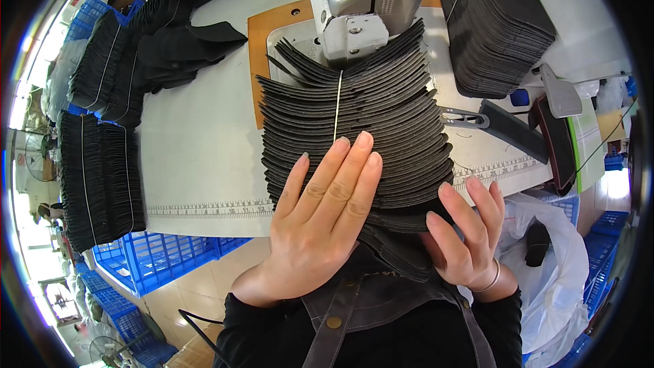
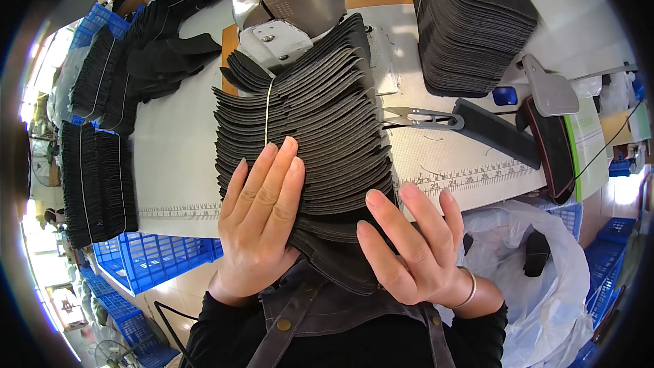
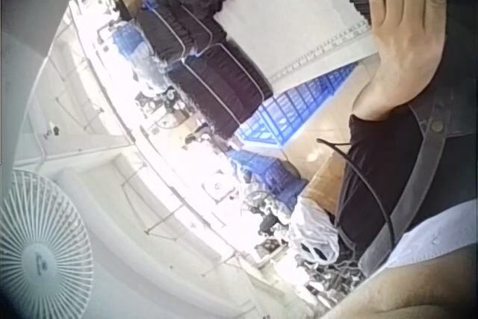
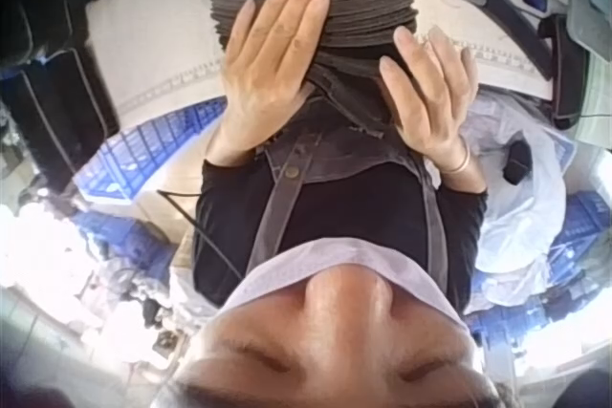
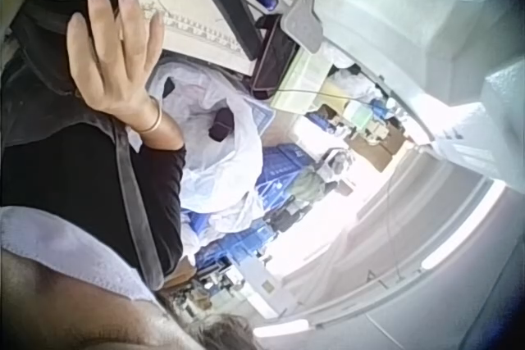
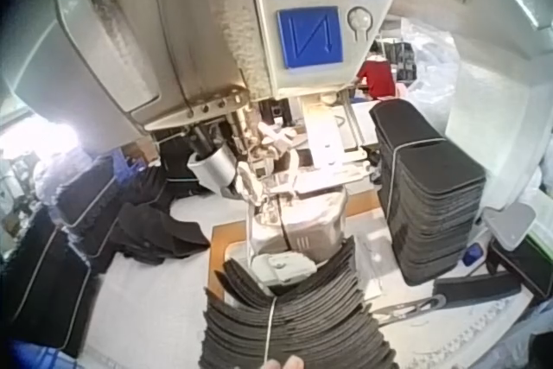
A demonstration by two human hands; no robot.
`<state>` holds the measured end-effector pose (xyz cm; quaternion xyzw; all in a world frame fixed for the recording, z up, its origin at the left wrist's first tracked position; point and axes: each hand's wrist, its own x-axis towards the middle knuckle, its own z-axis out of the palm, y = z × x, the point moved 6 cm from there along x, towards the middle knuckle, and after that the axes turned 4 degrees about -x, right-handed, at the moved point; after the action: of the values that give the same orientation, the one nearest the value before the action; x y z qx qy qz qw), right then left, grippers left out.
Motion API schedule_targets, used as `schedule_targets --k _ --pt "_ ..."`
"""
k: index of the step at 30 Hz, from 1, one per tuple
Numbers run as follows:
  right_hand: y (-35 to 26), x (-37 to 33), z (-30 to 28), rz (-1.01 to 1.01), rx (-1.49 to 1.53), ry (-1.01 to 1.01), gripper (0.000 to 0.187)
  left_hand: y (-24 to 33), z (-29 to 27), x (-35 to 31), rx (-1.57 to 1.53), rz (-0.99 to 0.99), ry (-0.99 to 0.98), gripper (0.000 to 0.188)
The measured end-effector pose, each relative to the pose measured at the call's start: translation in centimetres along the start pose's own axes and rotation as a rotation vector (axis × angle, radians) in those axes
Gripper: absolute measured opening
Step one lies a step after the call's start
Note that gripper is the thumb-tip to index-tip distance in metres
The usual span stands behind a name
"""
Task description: Organizing stacks of shoe upper components and stitching them using a sewing machine.
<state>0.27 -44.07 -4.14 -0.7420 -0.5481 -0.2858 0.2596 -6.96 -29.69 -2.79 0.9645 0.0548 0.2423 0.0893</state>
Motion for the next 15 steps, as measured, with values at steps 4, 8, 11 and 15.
schedule_targets --k 4,8,11,15 --pt "-0.22 -0.20 -0.16 -0.010 -0.018 0.013 0.022 0.05 -0.05 -0.09 -0.002 0.005 -0.007 0.042" --pt "-0.19 -0.14 -0.22 -0.032 0.010 0.031 0.021 0.02 -0.03 0.03 -0.010 0.000 -0.002 0.043" --pt "-0.14 0.12 -0.13 -0.032 0.002 0.036 0.020 0.02 0.00 -0.02 -0.011 -0.002 0.001 0.043" --pt "-0.08 0.30 -0.14 -0.042 0.016 0.030 0.020 0.06 0.00 -0.06 -0.011 -0.002 0.002 0.044"
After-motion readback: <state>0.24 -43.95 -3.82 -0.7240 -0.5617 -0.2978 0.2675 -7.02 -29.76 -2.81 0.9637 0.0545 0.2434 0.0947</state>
